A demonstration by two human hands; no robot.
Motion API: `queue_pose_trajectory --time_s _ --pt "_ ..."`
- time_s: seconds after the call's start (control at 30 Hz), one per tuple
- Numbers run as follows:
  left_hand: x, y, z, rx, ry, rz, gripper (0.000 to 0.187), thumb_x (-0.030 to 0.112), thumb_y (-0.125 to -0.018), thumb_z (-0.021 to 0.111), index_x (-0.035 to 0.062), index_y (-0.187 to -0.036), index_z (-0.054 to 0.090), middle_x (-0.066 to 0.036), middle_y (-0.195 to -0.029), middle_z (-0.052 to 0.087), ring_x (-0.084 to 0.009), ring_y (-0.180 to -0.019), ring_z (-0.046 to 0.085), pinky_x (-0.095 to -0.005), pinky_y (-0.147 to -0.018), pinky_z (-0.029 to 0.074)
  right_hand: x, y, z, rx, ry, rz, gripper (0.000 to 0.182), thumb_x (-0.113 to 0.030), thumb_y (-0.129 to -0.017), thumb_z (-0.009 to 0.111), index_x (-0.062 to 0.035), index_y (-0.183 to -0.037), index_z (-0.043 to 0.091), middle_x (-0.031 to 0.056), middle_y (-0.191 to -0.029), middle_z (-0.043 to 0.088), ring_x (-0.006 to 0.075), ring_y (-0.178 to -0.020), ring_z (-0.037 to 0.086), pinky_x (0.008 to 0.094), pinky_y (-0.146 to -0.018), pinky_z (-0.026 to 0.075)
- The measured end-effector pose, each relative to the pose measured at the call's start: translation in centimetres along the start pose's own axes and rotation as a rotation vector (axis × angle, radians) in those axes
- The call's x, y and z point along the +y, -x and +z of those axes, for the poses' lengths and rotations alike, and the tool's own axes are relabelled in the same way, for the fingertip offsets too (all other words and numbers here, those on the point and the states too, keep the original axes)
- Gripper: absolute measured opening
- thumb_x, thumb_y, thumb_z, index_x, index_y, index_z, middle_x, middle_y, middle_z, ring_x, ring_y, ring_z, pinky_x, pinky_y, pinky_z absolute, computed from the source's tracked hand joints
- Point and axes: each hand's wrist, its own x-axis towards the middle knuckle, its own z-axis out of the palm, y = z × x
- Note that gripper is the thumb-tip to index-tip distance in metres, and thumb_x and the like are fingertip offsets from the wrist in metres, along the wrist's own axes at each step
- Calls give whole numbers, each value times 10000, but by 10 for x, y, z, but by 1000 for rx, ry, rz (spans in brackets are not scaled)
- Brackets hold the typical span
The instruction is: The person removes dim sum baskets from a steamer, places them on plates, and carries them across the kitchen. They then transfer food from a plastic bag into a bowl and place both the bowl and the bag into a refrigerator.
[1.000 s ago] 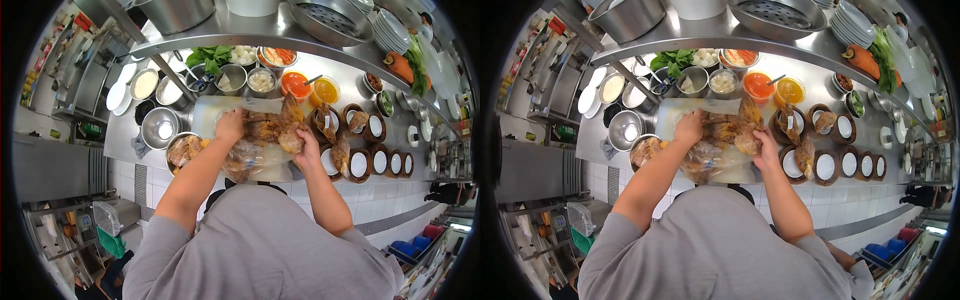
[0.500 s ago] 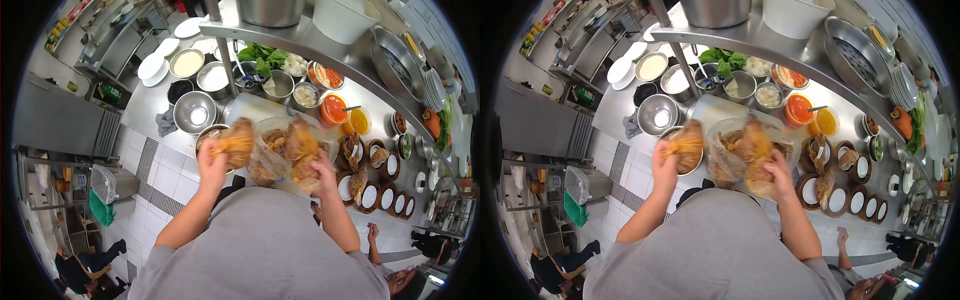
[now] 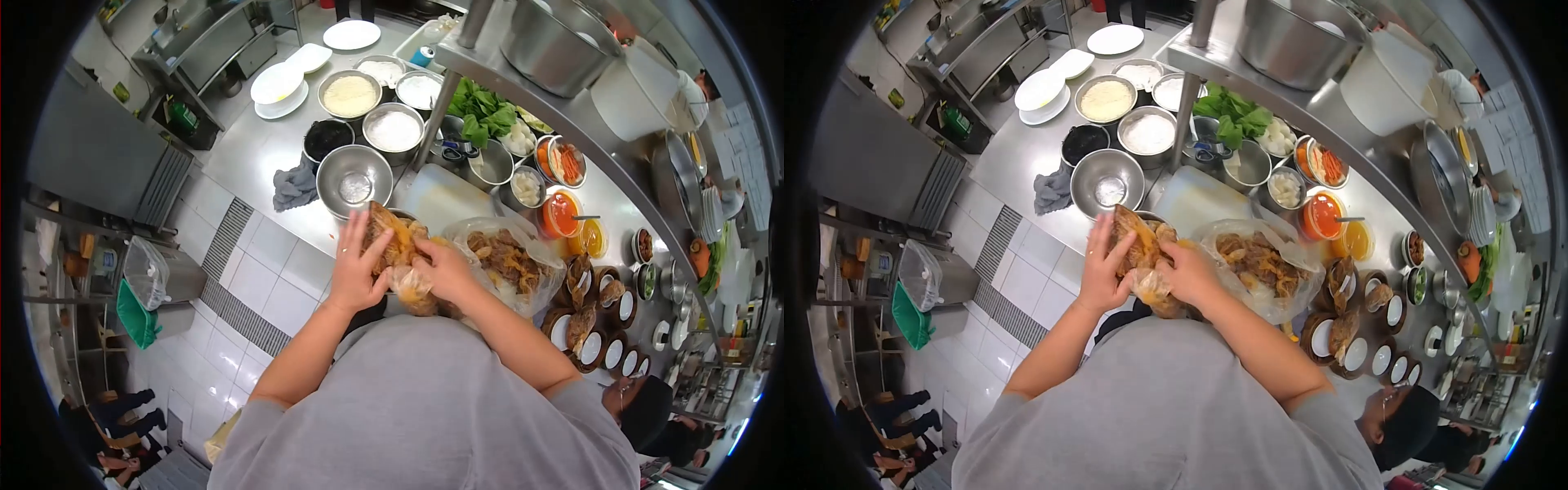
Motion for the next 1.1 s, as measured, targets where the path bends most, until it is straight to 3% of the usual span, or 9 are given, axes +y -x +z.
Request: queue_pose_trajectory --time_s 0.07,0.2,0.27,0.4,0.53,0.63,0.77,0.9,1.1 --pt "-8 -7 -5 -188 126 38 600 259 -792 697 147 -1376 616 -248 -1610 355 -482 -1480 336 -626 -1189 277 -2 3 -8 -48 73 69 426 -142 -890 661 -64 -1309 673 88 -959 736 155 -815 705 329 -709 554" --pt "-24 -6 3 -147 229 20 531 171 -721 669 103 -1248 671 -251 -1464 505 -475 -1391 453 -581 -1153 367 35 7 -27 -37 -415 137 384 -41 -857 705 -19 -1240 701 50 -994 742 101 -810 667 263 -710 532" --pt "-27 -7 1 -146 232 59 501 186 -725 689 112 -1220 681 -231 -1426 526 -470 -1373 468 -574 -1149 375 44 8 -34 177 -806 234 279 -25 -925 653 7 -1197 709 58 -1027 743 96 -842 670 249 -726 538" --pt "-19 -10 -9 -142 294 139 465 231 -723 758 117 -1170 701 -211 -1382 548 -473 -1356 475 -556 -1146 384 30 -10 -44 391 -983 260 225 -48 -981 624 12 -1179 714 54 -1029 747 108 -894 681 263 -807 548" --pt "-20 -3 3 -75 230 91 577 293 -730 821 88 -1249 671 -257 -1485 460 -485 -1393 433 -540 -1155 372 -1 -32 15 254 -195 9 418 -250 -958 691 18 -1277 657 241 -1338 622 338 -1252 595 439 -1089 441" --pt "-21 2 13 37 289 -49 661 311 -785 794 74 -1369 593 -274 -1545 386 -489 -1417 394 -560 -1170 337 -15 -30 29 314 -125 -253 622 -379 -892 741 19 -1348 600 305 -1486 464 434 -1400 449 507 -1165 349" --pt "-22 -3 23 64 338 -227 725 275 -875 718 11 -1496 454 -325 -1593 297 -504 -1468 313 -565 -1193 284 -15 -34 31 257 197 -449 796 -492 -785 798 28 -1346 577 304 -1486 465 484 -1437 394 600 -1189 280" --pt "-28 0 23 22 410 -275 766 300 -871 728 9 -1512 426 -353 -1594 263 -519 -1472 298 -570 -1194 279 -5 -52 35 183 219 -432 770 -466 -786 797 24 -1342 589 303 -1451 505 496 -1419 411 573 -1183 318" --pt "-43 -7 -12 -272 249 18 1158 442 -651 926 38 -1562 336 -368 -1612 172 -547 -1474 283 -558 -1178 337 -9 -57 36 248 94 -368 681 -420 -772 807 -17 -1295 641 250 -1379 592 450 -1381 476 495 -1145 404"
